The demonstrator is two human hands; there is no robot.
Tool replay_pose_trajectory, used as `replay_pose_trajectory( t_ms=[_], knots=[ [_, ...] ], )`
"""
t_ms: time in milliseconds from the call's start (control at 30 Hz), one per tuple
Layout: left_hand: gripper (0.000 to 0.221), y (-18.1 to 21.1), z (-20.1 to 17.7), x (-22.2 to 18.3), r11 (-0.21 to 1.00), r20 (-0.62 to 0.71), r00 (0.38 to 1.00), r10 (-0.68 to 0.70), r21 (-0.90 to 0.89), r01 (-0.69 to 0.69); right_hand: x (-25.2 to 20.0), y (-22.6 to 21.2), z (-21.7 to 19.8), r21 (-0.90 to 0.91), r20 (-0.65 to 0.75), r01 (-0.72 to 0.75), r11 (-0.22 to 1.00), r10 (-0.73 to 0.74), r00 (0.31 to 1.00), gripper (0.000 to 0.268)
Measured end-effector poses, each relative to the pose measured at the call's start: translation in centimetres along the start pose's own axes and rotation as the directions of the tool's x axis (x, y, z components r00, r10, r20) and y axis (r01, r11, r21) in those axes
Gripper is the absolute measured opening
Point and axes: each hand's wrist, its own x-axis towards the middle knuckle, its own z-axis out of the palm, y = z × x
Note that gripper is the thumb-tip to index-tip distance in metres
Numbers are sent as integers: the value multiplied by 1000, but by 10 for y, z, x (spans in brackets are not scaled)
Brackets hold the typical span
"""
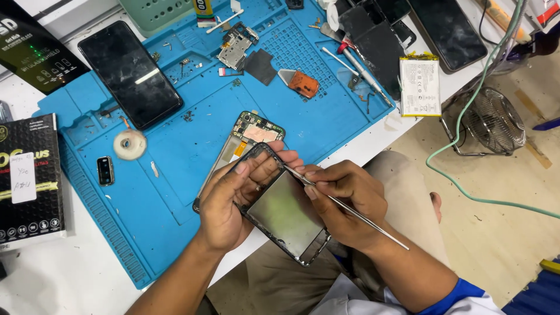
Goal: Disassembling a mobile phone frame using tweezers at a repair station
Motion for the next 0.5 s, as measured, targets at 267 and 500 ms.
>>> replay_pose_trajectory(
  t_ms=[267, 500],
  knots=[
    [58, 0, -2, -3, 1000, 43, 999, 26, -18, -25, -7, -3, 8, -48, -52, -29, 998, 27, 998, 18],
    [56, -1, -1, -5, 999, 113, 993, 21, 29, -24, -6, -2, 5, -88, -53, 4, 996, -9, 999, 23]
  ],
)
